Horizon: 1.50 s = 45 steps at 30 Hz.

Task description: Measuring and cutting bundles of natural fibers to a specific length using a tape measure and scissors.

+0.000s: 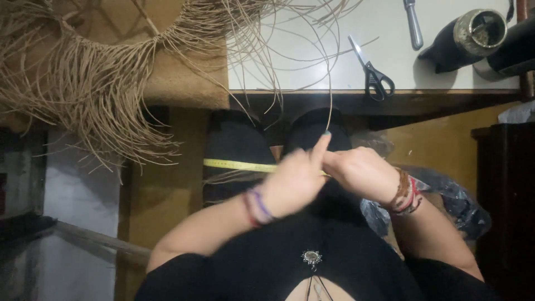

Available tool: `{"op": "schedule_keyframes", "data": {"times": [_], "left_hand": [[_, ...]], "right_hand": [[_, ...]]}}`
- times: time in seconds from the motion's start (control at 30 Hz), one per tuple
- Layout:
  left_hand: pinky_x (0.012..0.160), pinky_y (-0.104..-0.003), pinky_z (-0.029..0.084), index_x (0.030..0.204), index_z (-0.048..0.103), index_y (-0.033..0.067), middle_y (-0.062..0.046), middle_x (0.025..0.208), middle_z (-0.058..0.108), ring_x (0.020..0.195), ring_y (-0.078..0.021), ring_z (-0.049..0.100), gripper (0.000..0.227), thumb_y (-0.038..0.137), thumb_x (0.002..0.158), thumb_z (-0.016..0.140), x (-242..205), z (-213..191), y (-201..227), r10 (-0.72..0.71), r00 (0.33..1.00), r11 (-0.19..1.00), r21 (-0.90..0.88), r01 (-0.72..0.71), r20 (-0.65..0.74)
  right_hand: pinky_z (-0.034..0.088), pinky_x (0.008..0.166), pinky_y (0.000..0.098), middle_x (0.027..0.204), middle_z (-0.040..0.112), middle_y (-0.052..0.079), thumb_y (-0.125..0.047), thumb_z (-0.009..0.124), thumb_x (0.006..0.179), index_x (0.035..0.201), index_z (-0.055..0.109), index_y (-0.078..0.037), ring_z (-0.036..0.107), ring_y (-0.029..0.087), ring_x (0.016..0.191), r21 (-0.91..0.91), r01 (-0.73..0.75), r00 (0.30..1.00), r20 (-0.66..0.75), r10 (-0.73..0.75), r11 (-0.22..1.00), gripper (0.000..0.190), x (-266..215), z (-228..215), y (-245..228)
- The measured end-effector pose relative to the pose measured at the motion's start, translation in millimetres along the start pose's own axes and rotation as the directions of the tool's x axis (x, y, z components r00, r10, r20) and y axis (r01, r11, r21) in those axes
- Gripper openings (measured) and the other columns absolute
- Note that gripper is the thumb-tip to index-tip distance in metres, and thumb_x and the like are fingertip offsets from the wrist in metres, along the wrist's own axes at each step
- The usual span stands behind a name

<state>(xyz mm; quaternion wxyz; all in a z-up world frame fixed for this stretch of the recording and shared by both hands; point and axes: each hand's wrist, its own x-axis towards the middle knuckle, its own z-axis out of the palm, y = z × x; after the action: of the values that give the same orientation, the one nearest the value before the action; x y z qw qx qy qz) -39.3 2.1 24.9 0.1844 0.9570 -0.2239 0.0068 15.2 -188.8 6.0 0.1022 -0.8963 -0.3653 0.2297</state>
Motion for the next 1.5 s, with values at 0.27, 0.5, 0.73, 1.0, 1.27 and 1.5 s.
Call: {"op": "schedule_keyframes", "data": {"times": [0.27,0.5,0.73,1.0,1.27,1.5], "left_hand": [[0.05,-0.039,0.055,0.105,0.055,0.0245,0.005,0.068,0.064,0.058,-0.0229,0.072,0.012,0.023,0.097,0.046,-14,-16,-51,0.121,0.993,0.984,0.132,-0.119,-0.007],[0.038,-0.047,0.045,0.095,0.055,0.0225,-0.001,0.063,0.061,0.051,-0.0324,0.064,0.008,0.027,0.101,0.053,-38,-39,-132,-0.022,1.0,0.979,0.201,0.023,-0.006],[0.047,-0.045,0.052,0.105,0.058,0.0199,-0.003,0.071,0.069,0.058,-0.0305,0.068,0.012,0.03,0.107,0.051,-58,-55,-166,-0.111,0.993,0.972,0.212,0.101,0.034],[0.095,-0.05,0.051,0.14,0.059,0.009,-0.018,0.128,0.067,0.113,-0.0361,0.064,0.082,0.053,0.073,0.077,-31,-49,-135,-0.008,0.991,0.988,0.154,-0.013,0.137],[0.072,-0.053,0.061,0.138,0.042,0.0091,-0.018,0.088,0.075,0.083,-0.042,0.075,0.04,0.027,0.102,0.048,26,23,-36,0.031,0.973,0.914,-0.401,0.065,0.229],[0.068,-0.045,0.061,0.097,0.06,0.0171,-0.008,0.079,0.076,0.08,-0.0361,0.076,0.022,0.029,0.104,0.043,31,15,-55,-0.101,0.97,0.802,-0.559,0.211,0.222]], "right_hand": [[0.058,0.081,0.0579,0.097,0.079,0.018,-0.023,0.046,0.102,0.133,0.06,-0.016,0.071,0.046,0.095,0.261,-0.204,0.979,0.051,0.198,0.944,0.035,-34,-15,33],[0.049,0.067,0.0356,0.079,0.068,0.005,-0.03,0.045,0.104,0.103,0.062,-0.014,0.066,0.021,0.066,0.266,-0.225,0.972,-0.009,0.236,0.937,0.024,-81,-20,93],[0.047,0.065,0.0359,0.072,0.063,0.004,-0.035,0.045,0.105,0.092,0.058,-0.014,0.063,0.021,0.062,0.228,-0.22,0.973,-0.023,0.231,0.948,0.027,-92,-25,110],[0.059,0.065,0.0267,0.077,0.065,-0.005,-0.024,0.052,0.102,0.103,0.058,-0.024,0.069,0.011,0.066,0.056,-0.215,0.971,0.116,0.208,0.975,0.006,-45,-17,79],[0.06,0.076,0.0492,0.088,0.077,0.006,-0.034,0.05,0.102,0.119,0.065,-0.02,0.074,0.035,0.087,0.039,-0.054,0.998,-0.032,0.056,0.998,0.026,9,-22,27],[0.058,0.077,0.0455,0.095,0.064,0.007,-0.028,0.067,0.105,0.128,0.068,-0.015,0.069,0.031,0.092,-0.106,-0.352,0.805,-0.542,0.243,0.93,0.027,30,-30,130]]}}
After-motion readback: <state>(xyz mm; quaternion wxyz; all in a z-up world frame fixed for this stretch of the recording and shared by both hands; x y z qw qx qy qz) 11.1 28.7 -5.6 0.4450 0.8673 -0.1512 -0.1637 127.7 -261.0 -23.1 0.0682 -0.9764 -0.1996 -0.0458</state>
